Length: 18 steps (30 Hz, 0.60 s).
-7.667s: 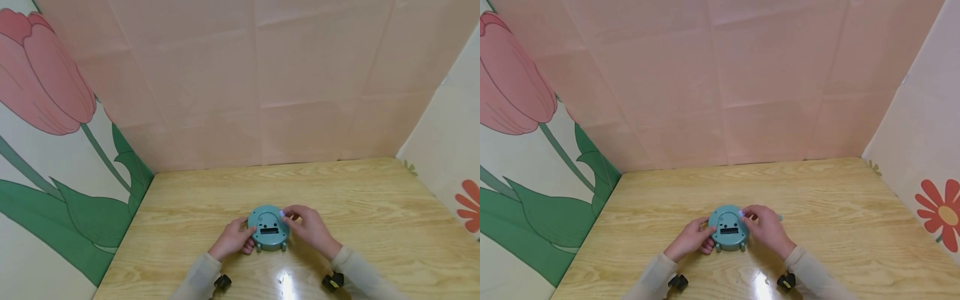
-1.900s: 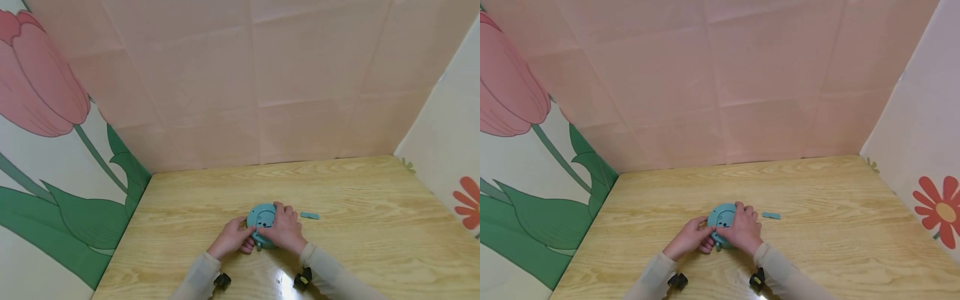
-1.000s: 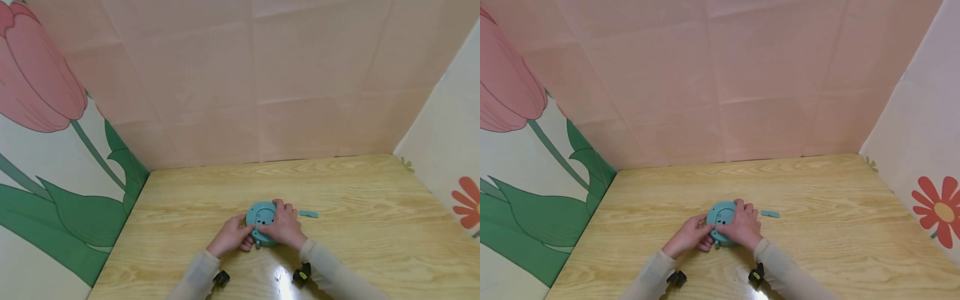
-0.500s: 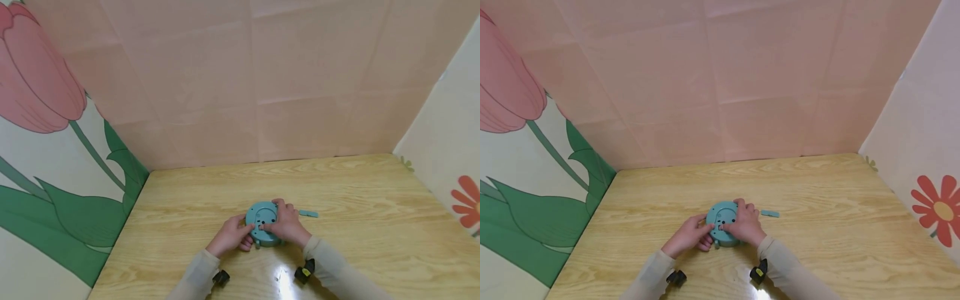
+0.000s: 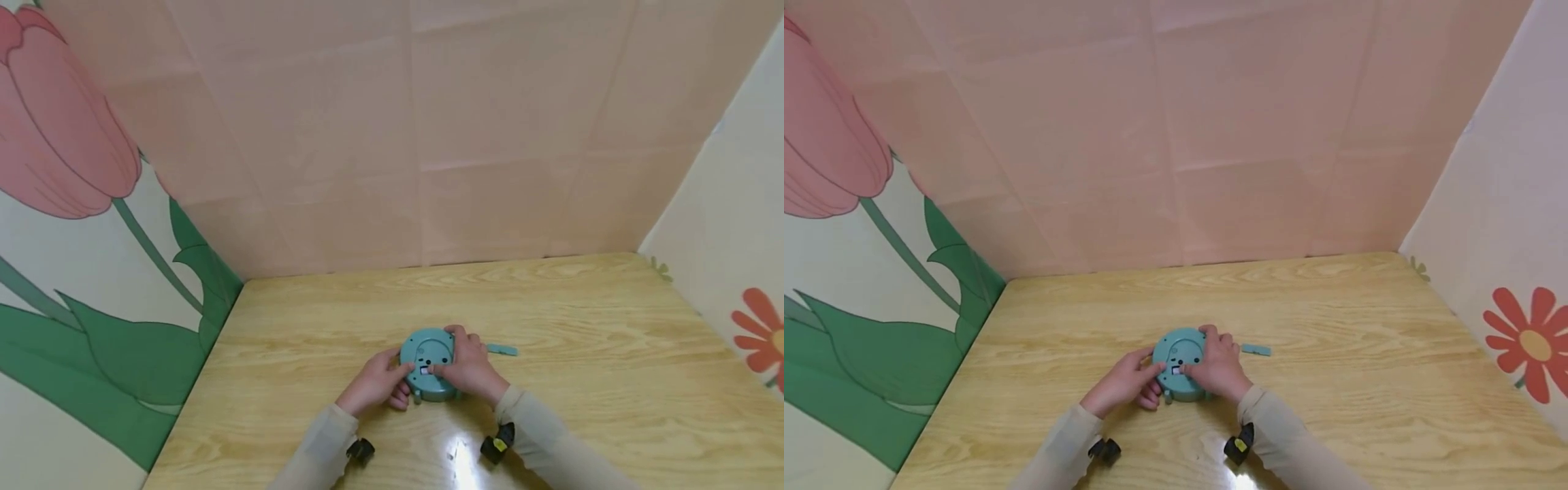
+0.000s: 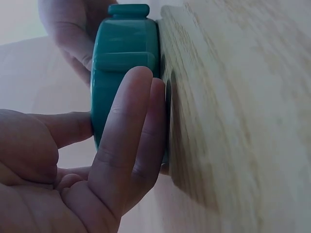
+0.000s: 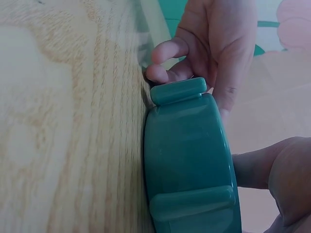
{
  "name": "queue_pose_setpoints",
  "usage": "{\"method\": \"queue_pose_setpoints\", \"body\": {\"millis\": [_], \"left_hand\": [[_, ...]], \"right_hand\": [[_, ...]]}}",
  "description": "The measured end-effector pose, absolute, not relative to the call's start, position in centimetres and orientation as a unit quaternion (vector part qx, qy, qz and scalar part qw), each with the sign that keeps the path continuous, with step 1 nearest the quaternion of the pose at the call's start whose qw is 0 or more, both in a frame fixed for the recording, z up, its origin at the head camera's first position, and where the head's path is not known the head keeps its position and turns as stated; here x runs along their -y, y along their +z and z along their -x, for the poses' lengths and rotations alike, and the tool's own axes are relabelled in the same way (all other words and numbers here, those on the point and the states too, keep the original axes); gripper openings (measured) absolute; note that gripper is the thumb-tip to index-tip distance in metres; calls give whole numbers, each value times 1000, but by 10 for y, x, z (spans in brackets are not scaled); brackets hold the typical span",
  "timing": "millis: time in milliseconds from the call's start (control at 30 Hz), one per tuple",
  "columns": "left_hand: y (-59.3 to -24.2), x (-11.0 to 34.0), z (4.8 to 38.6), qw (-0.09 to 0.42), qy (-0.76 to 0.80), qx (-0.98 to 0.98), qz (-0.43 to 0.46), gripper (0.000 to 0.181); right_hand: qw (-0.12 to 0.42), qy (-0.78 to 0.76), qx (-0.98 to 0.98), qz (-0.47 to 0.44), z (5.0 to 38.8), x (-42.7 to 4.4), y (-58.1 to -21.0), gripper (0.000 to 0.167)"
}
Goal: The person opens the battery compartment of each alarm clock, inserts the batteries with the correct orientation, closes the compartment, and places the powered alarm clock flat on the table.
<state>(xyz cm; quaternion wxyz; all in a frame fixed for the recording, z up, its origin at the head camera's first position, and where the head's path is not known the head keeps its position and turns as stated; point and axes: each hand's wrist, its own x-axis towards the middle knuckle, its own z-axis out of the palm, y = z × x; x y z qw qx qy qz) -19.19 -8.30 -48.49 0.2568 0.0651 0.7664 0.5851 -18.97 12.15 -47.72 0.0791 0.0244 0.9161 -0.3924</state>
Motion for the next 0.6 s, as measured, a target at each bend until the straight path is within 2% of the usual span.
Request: {"method": "queue_pose_setpoints", "body": {"millis": [600], "left_hand": [[-480, 81, 191, 256, 591, -762, -66, 60]], "right_hand": [[60, -369, -928, -10, 187, -125, -476, 78]]}}
